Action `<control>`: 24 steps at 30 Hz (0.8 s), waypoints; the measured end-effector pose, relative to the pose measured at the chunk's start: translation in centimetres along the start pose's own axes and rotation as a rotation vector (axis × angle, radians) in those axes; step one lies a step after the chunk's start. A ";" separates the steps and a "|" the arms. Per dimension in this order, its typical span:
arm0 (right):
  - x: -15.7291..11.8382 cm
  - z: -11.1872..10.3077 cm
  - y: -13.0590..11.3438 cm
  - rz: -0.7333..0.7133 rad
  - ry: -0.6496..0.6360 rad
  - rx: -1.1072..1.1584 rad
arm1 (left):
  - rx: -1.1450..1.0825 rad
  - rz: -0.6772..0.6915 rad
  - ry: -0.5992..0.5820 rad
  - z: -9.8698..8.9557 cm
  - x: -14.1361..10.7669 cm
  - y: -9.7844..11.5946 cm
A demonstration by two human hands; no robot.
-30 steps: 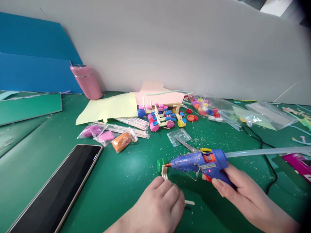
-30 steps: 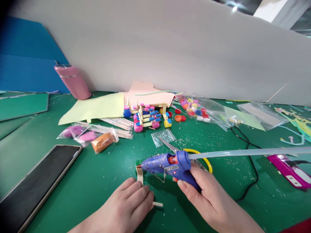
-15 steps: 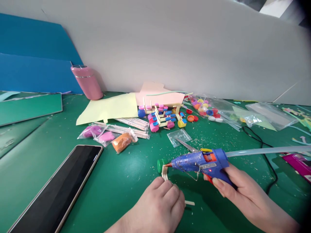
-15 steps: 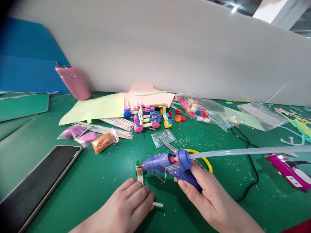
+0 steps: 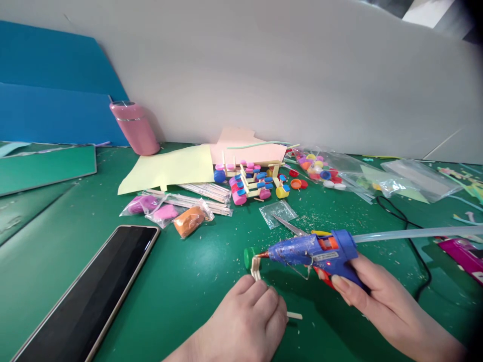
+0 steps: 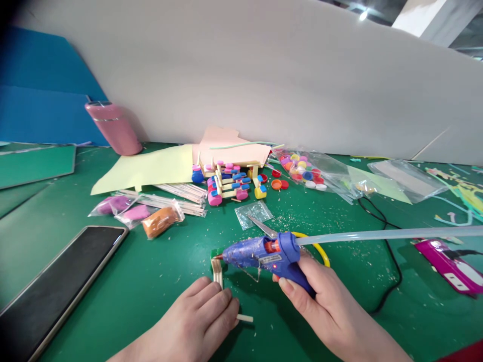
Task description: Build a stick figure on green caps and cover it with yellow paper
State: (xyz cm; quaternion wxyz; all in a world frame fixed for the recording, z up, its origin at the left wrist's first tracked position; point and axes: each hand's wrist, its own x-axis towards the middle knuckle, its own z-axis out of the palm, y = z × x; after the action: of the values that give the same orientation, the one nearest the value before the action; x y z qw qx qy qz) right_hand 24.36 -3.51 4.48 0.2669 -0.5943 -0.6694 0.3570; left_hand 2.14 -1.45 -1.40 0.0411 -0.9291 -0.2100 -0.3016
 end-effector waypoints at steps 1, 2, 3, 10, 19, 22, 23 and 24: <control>0.0 0.0 0.1 -0.006 -0.020 0.005 | 0.000 0.001 0.001 0.0 0.0 0.0; 0.0 -0.1 0.2 -0.008 -0.033 0.003 | -0.002 -0.001 0.002 0.0 0.0 0.0; 0.0 -0.1 0.2 -0.005 -0.036 -0.005 | -0.005 -0.003 0.003 0.0 0.0 0.0; -0.2 -0.3 -0.2 0.004 0.016 -0.087 | -0.028 -0.010 -0.009 -0.1 -0.1 0.1; -0.1 -0.4 -0.4 0.022 -0.036 -0.104 | -0.036 -0.012 0.001 0.2 -0.1 0.1; 0.0 -0.7 -0.1 0.009 -0.065 -0.144 | -0.036 -0.017 -0.005 0.2 -0.2 0.1; 0.0 -0.8 0.1 -0.003 -0.073 -0.154 | -0.038 -0.018 -0.012 0.1 -0.2 0.1; 0.0 -0.9 0.2 -0.017 -0.078 -0.162 | -0.040 -0.016 -0.020 0.1 -0.2 0.1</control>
State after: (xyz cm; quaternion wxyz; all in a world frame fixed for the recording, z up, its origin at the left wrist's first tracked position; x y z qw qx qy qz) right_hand 25.21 -3.38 4.83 0.1947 -0.5938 -0.7110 0.3223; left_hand 2.08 -1.60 -1.57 0.0180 -0.9310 -0.2118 -0.2968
